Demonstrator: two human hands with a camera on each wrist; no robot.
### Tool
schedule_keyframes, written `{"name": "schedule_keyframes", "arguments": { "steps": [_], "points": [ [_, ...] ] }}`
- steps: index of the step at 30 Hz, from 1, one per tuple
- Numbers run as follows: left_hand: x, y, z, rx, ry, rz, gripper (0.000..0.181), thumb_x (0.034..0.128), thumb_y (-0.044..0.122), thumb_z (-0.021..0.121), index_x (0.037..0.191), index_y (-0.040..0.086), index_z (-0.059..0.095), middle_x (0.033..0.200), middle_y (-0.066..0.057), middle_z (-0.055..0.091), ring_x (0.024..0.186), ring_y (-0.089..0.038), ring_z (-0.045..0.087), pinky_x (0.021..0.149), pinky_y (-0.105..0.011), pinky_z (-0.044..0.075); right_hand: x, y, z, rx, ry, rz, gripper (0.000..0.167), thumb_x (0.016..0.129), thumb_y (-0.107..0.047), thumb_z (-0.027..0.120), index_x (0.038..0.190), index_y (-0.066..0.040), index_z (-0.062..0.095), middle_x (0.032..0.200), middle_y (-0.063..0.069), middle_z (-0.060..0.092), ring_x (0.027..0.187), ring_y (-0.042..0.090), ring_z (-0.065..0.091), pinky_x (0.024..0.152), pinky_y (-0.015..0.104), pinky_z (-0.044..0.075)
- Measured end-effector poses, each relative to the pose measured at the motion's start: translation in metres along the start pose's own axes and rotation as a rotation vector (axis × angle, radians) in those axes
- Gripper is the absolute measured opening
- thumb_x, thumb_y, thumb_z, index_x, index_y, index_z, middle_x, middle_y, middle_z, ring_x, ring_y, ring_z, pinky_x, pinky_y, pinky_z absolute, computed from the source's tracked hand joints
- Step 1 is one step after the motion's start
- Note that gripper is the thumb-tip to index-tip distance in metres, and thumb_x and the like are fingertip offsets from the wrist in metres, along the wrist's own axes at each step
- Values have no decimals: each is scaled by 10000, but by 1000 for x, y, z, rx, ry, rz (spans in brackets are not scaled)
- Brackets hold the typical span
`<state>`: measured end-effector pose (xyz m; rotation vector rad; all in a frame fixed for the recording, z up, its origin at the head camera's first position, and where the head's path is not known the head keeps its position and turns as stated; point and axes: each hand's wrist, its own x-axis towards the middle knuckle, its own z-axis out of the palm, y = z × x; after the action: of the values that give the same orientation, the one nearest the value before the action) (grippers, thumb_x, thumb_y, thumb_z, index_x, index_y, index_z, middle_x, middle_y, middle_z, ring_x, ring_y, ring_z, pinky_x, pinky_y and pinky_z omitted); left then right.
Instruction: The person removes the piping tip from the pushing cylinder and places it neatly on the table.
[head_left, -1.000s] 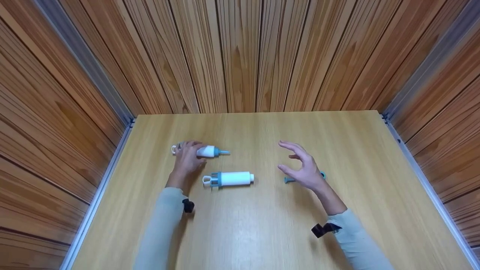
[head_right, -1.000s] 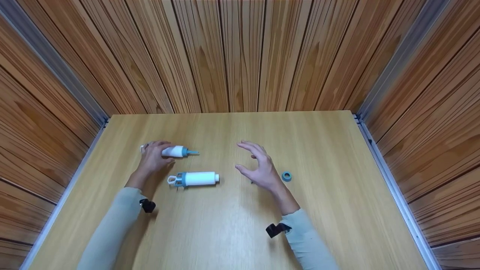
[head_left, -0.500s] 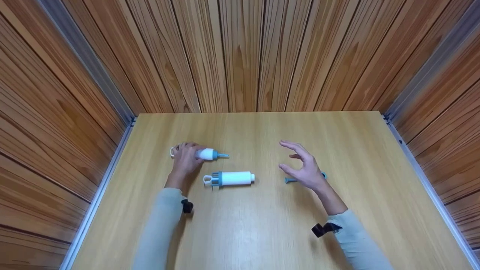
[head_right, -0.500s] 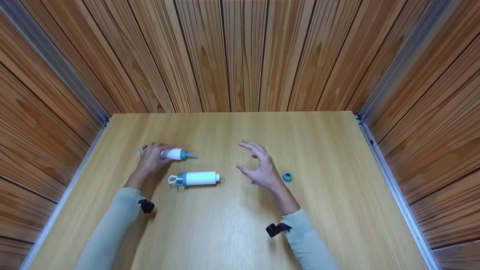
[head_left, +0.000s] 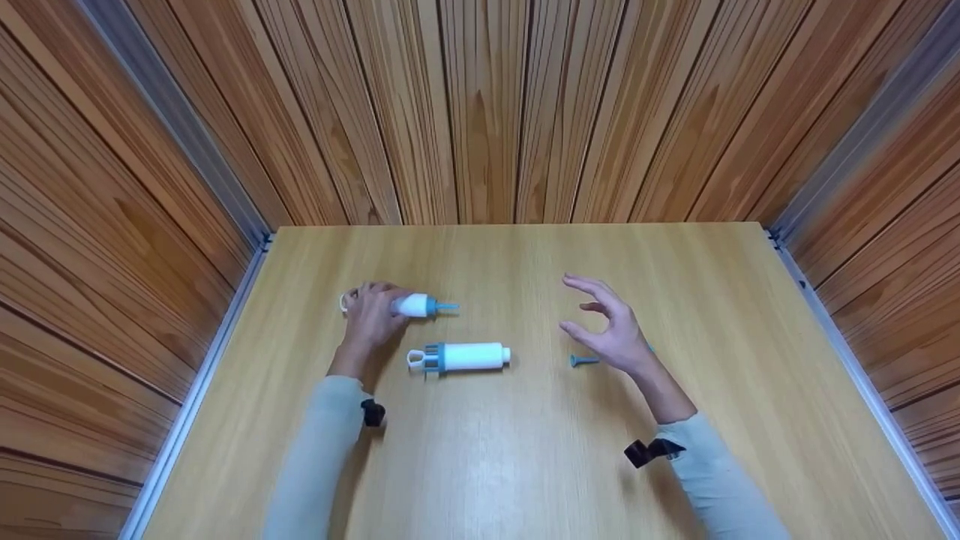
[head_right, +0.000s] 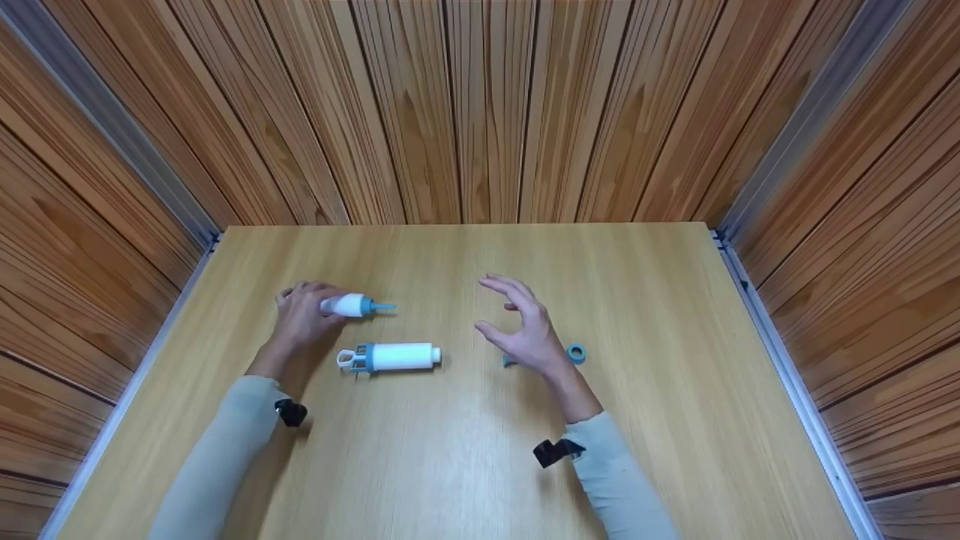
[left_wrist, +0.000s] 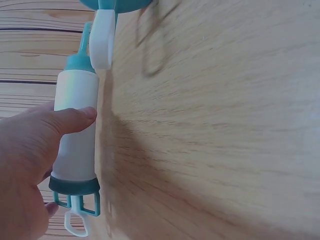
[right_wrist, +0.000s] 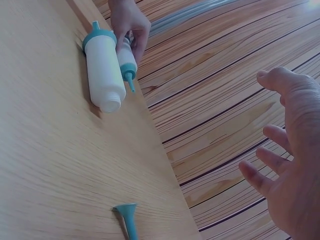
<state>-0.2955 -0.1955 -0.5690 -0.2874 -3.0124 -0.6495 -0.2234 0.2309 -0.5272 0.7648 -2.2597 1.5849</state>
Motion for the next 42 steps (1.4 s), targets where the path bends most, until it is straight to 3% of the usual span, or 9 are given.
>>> {"name": "schedule_keyframes", "arguments": {
  "steps": [5, 11, 17, 22, 27, 30, 36, 42],
  "points": [
    [-1, 2, -2, 15, 11, 7, 391, 1033, 264, 836, 1411, 174, 792, 1503, -197, 732, 1451, -470, 591, 1282, -803, 277, 2, 2, -1, -2, -9, 6, 636, 919, 81, 837, 1522, -12, 656, 1602, 270, 626, 1497, 44, 585, 1134, 320, 583],
    [-2, 3, -6, 33, 26, 17, 411, 1012, 215, 858, 1412, 153, 788, 1508, -200, 722, 1473, -465, 579, 1314, -780, 284, 2, 3, -1, -12, 2, 27, 632, 916, 82, 845, 1514, -13, 664, 1582, 265, 644, 1493, 117, 607, 1117, 267, 570],
    [-3, 8, -11, 35, 19, 40, 425, 1015, 208, 856, 1428, 141, 779, 1513, -209, 715, 1471, -470, 574, 1270, -722, 361, 2, 5, -2, -9, -5, 32, 628, 918, 86, 839, 1513, -6, 662, 1582, 268, 644, 1485, 62, 595, 1104, 247, 569],
    [-6, 12, -16, 37, 16, 68, 410, 1019, 250, 858, 1411, 149, 789, 1501, -188, 730, 1475, -457, 582, 1253, -699, 369, 2, 7, -2, 13, -30, 16, 634, 920, 105, 823, 1521, 40, 633, 1580, 310, 622, 1470, -48, 557, 1100, 189, 550],
    [-11, 19, -22, 16, 30, 103, 394, 1009, 268, 872, 1381, 154, 807, 1466, -170, 749, 1449, -436, 596, 1253, -699, 360, 2, 12, -2, 49, -42, 20, 645, 925, 121, 816, 1533, 60, 612, 1585, 328, 606, 1473, -72, 545, 1100, 156, 548],
    [-14, 23, -25, 16, 26, 125, 404, 1002, 260, 879, 1387, 165, 806, 1462, -168, 749, 1435, -431, 600, 1247, -696, 362, 1, 14, -3, 65, -28, 32, 651, 917, 133, 820, 1530, 69, 610, 1584, 219, 651, 1472, -65, 556, 1097, 175, 569],
    [-19, 32, -29, 17, 18, 166, 403, 990, 238, 887, 1378, 161, 811, 1453, -169, 755, 1416, -431, 616, 1224, -691, 386, -1, 13, -3, 84, -14, 59, 668, 901, 143, 832, 1525, 78, 603, 1548, -205, 642, 1459, -79, 576, 1081, 208, 594],
    [-22, 42, -34, 24, 23, 199, 418, 971, 225, 899, 1373, 151, 816, 1419, -166, 779, 1386, -429, 640, 1223, -707, 418, -3, 13, -1, 106, -11, 55, 672, 889, 160, 825, 1518, 87, 598, 1541, -155, 647, 1452, -60, 586, 1055, 212, 598]
  ]
}}
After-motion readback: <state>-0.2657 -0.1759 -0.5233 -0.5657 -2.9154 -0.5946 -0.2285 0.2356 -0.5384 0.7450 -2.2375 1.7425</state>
